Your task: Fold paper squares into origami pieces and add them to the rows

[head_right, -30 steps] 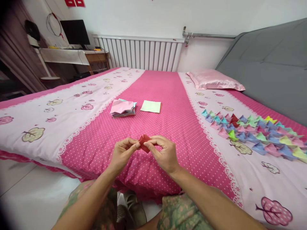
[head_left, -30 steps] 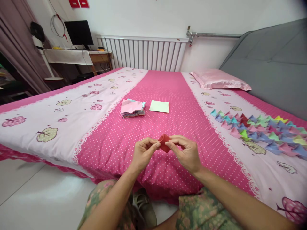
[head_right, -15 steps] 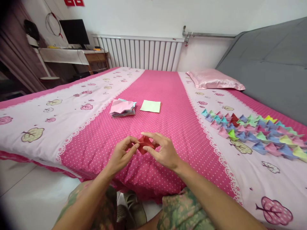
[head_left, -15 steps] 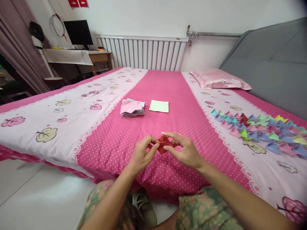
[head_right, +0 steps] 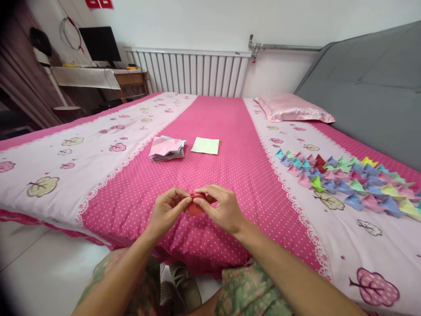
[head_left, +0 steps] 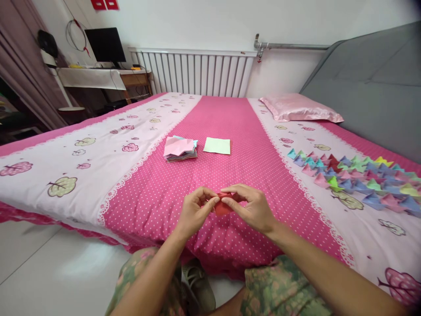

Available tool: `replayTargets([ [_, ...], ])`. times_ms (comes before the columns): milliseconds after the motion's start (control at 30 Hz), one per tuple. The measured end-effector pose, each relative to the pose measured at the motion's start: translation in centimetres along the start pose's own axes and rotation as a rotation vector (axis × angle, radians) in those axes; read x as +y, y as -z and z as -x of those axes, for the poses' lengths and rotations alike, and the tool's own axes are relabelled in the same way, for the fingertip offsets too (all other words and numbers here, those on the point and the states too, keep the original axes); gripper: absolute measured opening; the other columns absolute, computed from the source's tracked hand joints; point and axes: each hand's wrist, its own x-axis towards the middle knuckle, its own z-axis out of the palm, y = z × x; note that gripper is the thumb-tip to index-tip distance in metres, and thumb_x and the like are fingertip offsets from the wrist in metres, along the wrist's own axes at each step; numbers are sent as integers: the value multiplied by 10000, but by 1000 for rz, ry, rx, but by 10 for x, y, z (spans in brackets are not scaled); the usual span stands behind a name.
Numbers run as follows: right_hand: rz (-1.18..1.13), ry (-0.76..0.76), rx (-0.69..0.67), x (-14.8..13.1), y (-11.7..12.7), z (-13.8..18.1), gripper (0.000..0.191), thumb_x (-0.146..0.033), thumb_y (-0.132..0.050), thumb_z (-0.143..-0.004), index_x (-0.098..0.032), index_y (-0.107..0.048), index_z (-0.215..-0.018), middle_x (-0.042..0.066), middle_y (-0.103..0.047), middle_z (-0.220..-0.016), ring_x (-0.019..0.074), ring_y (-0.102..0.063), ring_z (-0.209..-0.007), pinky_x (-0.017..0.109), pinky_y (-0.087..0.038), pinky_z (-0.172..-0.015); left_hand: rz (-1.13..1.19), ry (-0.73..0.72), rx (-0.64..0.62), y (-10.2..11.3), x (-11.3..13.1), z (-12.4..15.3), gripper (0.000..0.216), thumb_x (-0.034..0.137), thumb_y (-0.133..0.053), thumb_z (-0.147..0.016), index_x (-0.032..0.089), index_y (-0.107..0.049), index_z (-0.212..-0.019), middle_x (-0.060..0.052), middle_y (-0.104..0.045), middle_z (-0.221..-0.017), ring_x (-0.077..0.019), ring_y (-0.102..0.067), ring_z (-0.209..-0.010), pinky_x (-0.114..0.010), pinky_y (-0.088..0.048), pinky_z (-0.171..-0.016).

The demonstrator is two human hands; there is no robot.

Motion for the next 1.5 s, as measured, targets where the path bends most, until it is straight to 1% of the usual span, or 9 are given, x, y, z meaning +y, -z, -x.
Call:
replayTargets([
  [167,-33,-35,85,-1,-4,1,171,-271,-590,-766,-181,-647,-899,49,-655,-846,136,-614,-736,250,-522,-645,187,92,69,-7,0,0,140,259,-640,-694,143,-585,-750,-21,-649,-671,-113,-599,-606,-209,-455,-555],
  [367,-46,-52,110,-2,-6,2,166,-260,-577,-777,-186,-634,-915,40,-652,-857,130,-620,-727,245,-524,-642,247,111,94,-10,3,1,249,255,-638,-701,168,-566,-922,-13,-673,-694,-114,-619,-619,-201,-471,-558],
  [500,-35,-53,109,-2,-6,3,160,-259,-574,-779,-189,-630,-910,35,-650,-853,130,-618,-731,245,-524,-648,238,108,76,-10,4,2,180,258,-639,-698,148,-598,-835,-45,-686,-773,-139,-639,-700,-235,-497,-642],
  [633,-7,-29,138,-2,-7,3,171,-253,-580,-772,-201,-627,-929,30,-651,-854,128,-613,-722,249,-523,-649,243,125,81,-9,4,2,174,273,-643,-692,136,-613,-796,-54,-689,-772,-148,-639,-681,-254,-504,-640],
  [767,4,21,140,-2,-5,2,246,-240,-569,-779,-238,-603,-1023,43,-634,-961,142,-608,-777,274,-524,-663,263,144,79,-8,5,2,178,274,-657,-677,142,-623,-792,-44,-690,-752,-146,-639,-680,-249,-501,-639],
  [867,10,96,122,-3,-4,1,154,-233,-556,-788,-239,-650,-911,47,-643,-935,173,-596,-874,313,-512,-729,258,150,84,-8,6,2,166,268,-660,-673,144,-632,-779,-35,-686,-723,-143,-636,-670,-250,-502,-640],
  [933,15,114,117,-3,-3,0,124,-234,-563,-785,-234,-665,-855,41,-662,-866,176,-605,-847,328,-503,-745,246,150,86,-8,6,2,160,267,-659,-672,141,-636,-768,-34,-682,-703,-145,-634,-663,-254,-503,-635],
  [1300,-13,14,146,1,-6,2,90,-267,-603,-756,-219,-678,-763,28,-680,-736,157,-626,-685,292,-495,-649,270,157,66,-8,2,1,114,244,-667,-666,147,-647,-722,-16,-673,-671,-112,-617,-630,-212,-477,-614],
  [1500,-178,-157,119,2,-6,1,158,-287,-633,-718,-183,-558,-810,16,-630,-670,141,-611,-622,255,-487,-571,264,229,-33,-9,1,0,196,270,-683,-646,139,-654,-787,-35,-677,-674,-126,-613,-618,-222,-472,-586],
])
